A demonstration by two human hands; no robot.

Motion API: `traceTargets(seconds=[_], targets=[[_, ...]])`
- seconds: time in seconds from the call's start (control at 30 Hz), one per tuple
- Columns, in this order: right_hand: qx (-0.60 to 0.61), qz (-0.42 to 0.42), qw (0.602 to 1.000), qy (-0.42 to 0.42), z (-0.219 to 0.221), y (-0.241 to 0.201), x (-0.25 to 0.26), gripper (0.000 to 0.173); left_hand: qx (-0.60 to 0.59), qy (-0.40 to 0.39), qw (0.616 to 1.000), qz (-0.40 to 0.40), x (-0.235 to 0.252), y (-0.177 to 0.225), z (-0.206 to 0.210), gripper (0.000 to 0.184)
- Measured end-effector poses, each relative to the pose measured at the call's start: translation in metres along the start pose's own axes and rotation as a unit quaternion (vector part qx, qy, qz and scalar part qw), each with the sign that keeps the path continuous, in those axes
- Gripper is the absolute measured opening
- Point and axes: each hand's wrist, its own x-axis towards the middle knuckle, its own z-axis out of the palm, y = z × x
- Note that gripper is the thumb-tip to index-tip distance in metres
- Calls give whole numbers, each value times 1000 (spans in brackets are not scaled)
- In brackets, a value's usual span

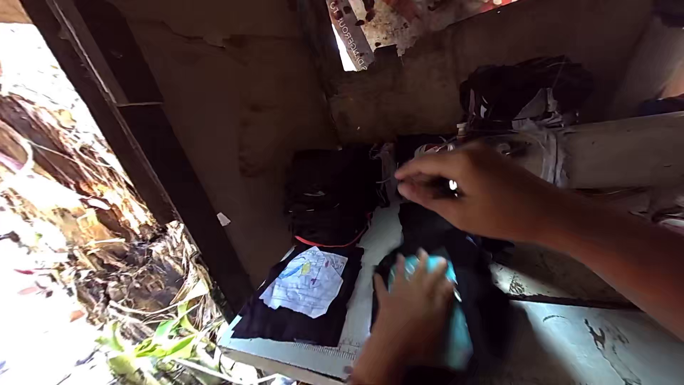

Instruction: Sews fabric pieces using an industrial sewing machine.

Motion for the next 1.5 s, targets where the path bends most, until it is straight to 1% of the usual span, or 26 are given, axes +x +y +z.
traceTargets(seconds=[0.03,0.1,0.2,0.27,0.33,0.43,0.5,0.57,0.67,0.7,0.73,0.8,0.83,0.9,0.97,1.0,1.07,1.1,1.13,1.17,1.2,1.23,1.27,1.3,1.4,1.5], targets=[[4,23,999,-23,2,0,-14,21,86,-75,993,4,9,9,13,58],[19,93,986,-135,9,6,-39,18,124,-131,983,18,15,23,14,60],[13,196,903,-382,28,27,-63,34,90,-64,994,6,13,16,-20,46],[9,216,863,-456,50,50,-78,47,101,-11,992,-76,12,-14,-47,44],[43,246,849,-466,66,65,-88,64,106,-12,973,-206,8,-48,-68,52],[79,290,841,-450,78,68,-85,67,92,-38,944,-314,-2,-91,-80,69],[89,307,839,-441,82,65,-77,61,89,-42,942,-321,-7,-94,-83,63],[79,319,847,-419,84,61,-69,50,118,-47,940,-317,-12,-84,-85,46],[58,277,899,-335,80,50,-60,30,145,-25,942,-301,-22,-72,-84,43],[69,231,927,-287,79,46,-59,25,139,25,954,-265,-30,-72,-80,44],[87,163,957,-222,81,42,-59,21,125,122,966,-192,-39,-77,-72,43],[105,5,989,-107,88,36,-51,16,60,303,951,-14,-52,-85,-61,37],[100,-56,990,-80,91,30,-44,15,-6,337,940,54,-58,-82,-61,35],[129,-138,978,-84,92,18,-28,13,-161,333,916,157,-74,-72,-62,27],[161,-195,964,-85,96,4,-16,8,-252,328,891,187,-94,-61,-62,26],[165,-220,958,-81,98,-4,-12,5,-291,328,880,183,-104,-57,-62,33],[151,-256,953,-66,100,-25,-8,5,-362,312,862,170,-124,-52,-58,71],[152,-266,950,-51,101,-37,-10,7,-379,298,860,167,-134,-50,-56,89],[162,-274,947,-38,103,-47,-13,8,-356,300,873,149,-145,-50,-53,95],[171,-278,945,-35,104,-56,-17,10,-304,324,888,117,-156,-54,-47,85],[178,-276,944,-35,105,-62,-22,14,-269,337,898,87,-168,-64,-40,60],[177,-273,945,-35,105,-64,-26,20,-253,314,913,56,-185,-80,-37,34],[172,-268,947,-35,103,-63,-30,25,-259,285,923,24,-203,-102,-32,25],[161,-260,951,-35,100,-58,-35,28,-275,279,920,-24,-221,-125,-23,24],[128,-221,966,-40,89,-27,-56,31,-218,379,876,-204,-244,-191,23,30],[91,-182,978,-49,83,7,-83,29,-84,412,885,-201,-200,-226,78,34]])
